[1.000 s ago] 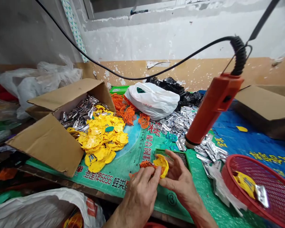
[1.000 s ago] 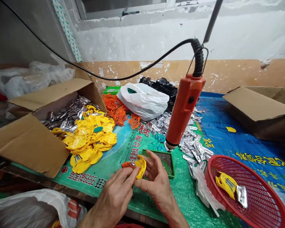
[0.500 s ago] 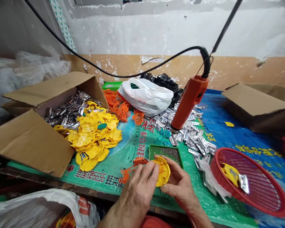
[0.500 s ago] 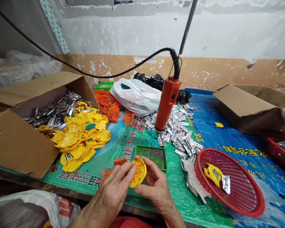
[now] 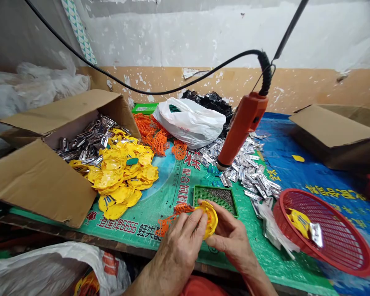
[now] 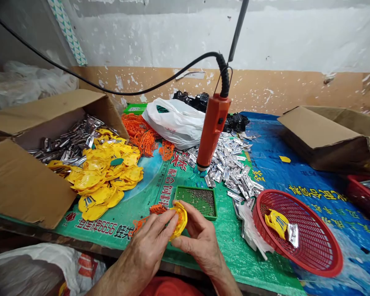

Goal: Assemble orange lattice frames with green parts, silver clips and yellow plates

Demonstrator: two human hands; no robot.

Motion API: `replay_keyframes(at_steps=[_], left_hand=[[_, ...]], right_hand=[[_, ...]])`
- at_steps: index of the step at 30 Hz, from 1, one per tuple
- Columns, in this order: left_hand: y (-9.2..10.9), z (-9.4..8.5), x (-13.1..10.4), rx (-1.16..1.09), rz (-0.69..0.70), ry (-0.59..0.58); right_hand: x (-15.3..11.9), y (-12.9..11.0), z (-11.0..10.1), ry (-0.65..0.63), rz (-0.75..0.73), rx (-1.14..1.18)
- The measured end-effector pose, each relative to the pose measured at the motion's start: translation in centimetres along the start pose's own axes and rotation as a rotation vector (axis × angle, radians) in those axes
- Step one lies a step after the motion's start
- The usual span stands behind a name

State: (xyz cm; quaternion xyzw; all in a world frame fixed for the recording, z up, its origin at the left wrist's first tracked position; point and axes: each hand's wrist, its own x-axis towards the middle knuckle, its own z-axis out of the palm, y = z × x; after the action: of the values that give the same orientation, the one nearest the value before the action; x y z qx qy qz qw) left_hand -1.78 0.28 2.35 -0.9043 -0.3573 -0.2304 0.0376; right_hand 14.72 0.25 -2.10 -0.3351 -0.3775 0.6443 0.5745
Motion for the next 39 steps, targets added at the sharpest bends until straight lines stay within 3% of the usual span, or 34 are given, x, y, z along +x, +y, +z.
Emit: replay_keyframes(at_steps=[10, 15, 19, 22, 25, 27, 32, 39], left_hand=[[-0.2, 0.0, -0.3, -0.150, 0.000, -0.036], [-0.4, -1.1, 0.3, -0.496, -0.047, 0.019], [-1.4, -2.7, 0.8, -0.937, -0.288, -0.086], [-2.4, -2.8, 0.6, -1.308, -0.573, -0.190], [-2.8, -1.8, 0.3, -1.630, -0.906, -0.172], [-2.8, -1.0, 0.1, -1.769, -1.047, -0.111], [-2.5, 0.9, -0.1, -1.960, -1.169, -0.021], [-2.9, 1.4, -0.4, -1.984, -1.158, -0.121]], right_hand=[[-0.3, -0.1, 0.7, 0.060, 0.010, -0.030], [0.1, -0.7, 1.3, 0.057, -0.027, -0.132], [1.3, -1.9, 1.2, -0.066, 0.000, -0.248], [2.0, -2.6, 1.8, -0.033, 0.066, -0.209], [2.3, -2.7, 2.8, 0.017, 0.168, -0.152], [2.2, -2.7, 3.2, 0.027, 0.184, -0.169], [2.0, -2.1, 3.0, 0.024, 0.192, -0.292], [0.8, -0.9, 2.9, 0.070, 0.141, -0.385]])
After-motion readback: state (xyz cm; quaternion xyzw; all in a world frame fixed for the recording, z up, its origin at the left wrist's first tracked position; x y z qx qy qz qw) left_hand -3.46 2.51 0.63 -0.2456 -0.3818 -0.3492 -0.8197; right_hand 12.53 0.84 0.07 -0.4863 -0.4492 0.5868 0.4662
